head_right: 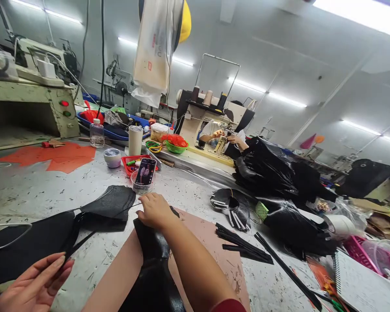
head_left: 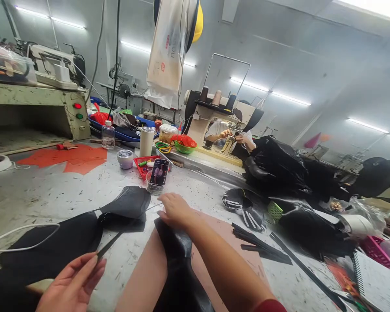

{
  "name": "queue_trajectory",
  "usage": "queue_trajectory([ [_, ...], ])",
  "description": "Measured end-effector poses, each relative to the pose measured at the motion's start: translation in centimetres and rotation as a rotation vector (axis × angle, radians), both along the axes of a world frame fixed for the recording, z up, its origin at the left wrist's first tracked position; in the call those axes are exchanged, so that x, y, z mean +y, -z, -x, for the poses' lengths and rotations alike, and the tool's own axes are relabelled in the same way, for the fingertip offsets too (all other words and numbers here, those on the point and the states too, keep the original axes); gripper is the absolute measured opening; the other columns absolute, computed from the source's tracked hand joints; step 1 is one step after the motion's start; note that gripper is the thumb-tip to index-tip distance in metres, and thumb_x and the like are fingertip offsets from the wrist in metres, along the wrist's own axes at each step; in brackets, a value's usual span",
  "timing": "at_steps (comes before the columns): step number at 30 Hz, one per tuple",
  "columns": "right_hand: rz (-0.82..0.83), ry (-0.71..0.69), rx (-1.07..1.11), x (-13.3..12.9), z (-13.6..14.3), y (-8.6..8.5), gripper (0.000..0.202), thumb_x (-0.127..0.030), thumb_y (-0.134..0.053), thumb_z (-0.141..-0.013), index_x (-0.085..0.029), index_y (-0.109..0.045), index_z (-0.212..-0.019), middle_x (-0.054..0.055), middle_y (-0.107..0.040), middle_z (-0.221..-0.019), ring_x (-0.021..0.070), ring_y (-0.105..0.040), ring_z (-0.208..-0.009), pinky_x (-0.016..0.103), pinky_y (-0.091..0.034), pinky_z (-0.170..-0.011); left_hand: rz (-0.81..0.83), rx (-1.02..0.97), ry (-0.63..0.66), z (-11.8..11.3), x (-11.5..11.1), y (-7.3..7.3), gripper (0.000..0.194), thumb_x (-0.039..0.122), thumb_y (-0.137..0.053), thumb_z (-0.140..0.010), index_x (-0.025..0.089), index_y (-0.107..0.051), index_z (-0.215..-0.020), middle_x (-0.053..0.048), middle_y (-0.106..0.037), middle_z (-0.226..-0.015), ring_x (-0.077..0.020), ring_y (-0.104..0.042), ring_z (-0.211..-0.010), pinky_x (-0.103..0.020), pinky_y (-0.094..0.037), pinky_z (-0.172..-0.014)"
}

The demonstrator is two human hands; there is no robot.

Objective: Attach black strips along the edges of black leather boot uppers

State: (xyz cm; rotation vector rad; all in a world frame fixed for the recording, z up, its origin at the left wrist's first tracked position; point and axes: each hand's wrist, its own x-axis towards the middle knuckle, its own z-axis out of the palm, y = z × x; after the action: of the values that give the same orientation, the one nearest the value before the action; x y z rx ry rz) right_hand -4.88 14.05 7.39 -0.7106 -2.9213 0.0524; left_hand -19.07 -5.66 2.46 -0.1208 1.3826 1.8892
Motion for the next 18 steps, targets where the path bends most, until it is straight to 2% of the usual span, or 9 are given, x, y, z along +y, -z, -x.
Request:
queue_trajectory([
  [2,0.083,-0.062,-0.082,1.2,-0.2,0.5,0.018,-0.021,-0.054,-0.082,-0.013,-0.061,-0.096,0.009,-0.062,-0.108,0.0178,-0.055,-0.098,0.029,-0.041,-0.084,-0.001,-0.014,-0.019,0.0,0.6,-0.9,0.016,0.007,-0.067,-0.061,0.02,-0.063,-0.07,0.001,-0.064,-0.072,-0.0117,-0.063,-0.071,-0.011,-0.054,-0.064],
  [5,0.111,-0.124,-0.137,1.0,-1.8,0.3,0.012,-0.018,-0.058,-0.077,-0.016,-0.062,-0.087,0.004,-0.066,-0.099,0.0162,-0.057,-0.095,0.028,-0.038,-0.093,0.001,-0.047,0.006,-0.5,2.1,-3.3,0.015,0.003,-0.057,-0.07,0.017,-0.059,-0.069,-0.002,-0.064,-0.068,-0.0108,-0.063,-0.066,-0.011,-0.053,-0.061],
  [9,0.075,0.001,-0.128,-0.8,-5.9,-2.9,0.01,-0.016,-0.052,-0.082,-0.014,-0.06,-0.088,0.006,-0.067,-0.081,0.0186,-0.061,-0.081,0.039,-0.031,-0.1,-0.112,-0.035,-0.039,-1.0,4.4,-6.4,0.018,-0.002,-0.052,-0.073,0.014,-0.055,-0.067,0.001,-0.061,-0.063,-0.0081,-0.061,-0.059,-0.011,-0.053,-0.059],
  [12,0.028,0.105,-0.118,-2.1,-9.1,-5.7,0.009,-0.014,-0.05,-0.084,-0.014,-0.059,-0.086,0.007,-0.067,-0.079,0.0192,-0.061,-0.078,0.039,-0.034,-0.096,-0.191,0.049,-0.025,-1.2,6.1,-7.7,0.018,-0.001,-0.053,-0.077,0.015,-0.053,-0.069,0.002,-0.062,-0.066,-0.007,-0.061,-0.064,-0.01,-0.052,-0.063],
  [16,-0.009,0.135,-0.092,-3.7,-12.0,-7.3,0.008,-0.014,-0.052,-0.085,-0.016,-0.06,-0.086,0.006,-0.067,-0.078,0.0184,-0.06,-0.076,0.033,-0.039,-0.085,-0.197,0.189,0.226,-2.5,8.2,-7.9,0.009,0.01,-0.057,-0.081,0.016,-0.054,-0.075,0.001,-0.061,-0.073,-0.0105,-0.061,-0.073,-0.015,-0.051,-0.063],
  [18,-0.02,0.131,-0.091,-4.4,-12.8,-7.3,0.007,-0.014,-0.053,-0.084,-0.016,-0.059,-0.086,0.005,-0.066,-0.078,0.0178,-0.06,-0.075,0.032,-0.039,-0.082,-0.149,0.249,0.402,-3.3,9.1,-7.3,0.008,0.025,-0.059,-0.082,0.018,-0.056,-0.081,-0.003,-0.062,-0.091,-0.0163,-0.062,-0.085,-0.023,-0.053,-0.067],
])
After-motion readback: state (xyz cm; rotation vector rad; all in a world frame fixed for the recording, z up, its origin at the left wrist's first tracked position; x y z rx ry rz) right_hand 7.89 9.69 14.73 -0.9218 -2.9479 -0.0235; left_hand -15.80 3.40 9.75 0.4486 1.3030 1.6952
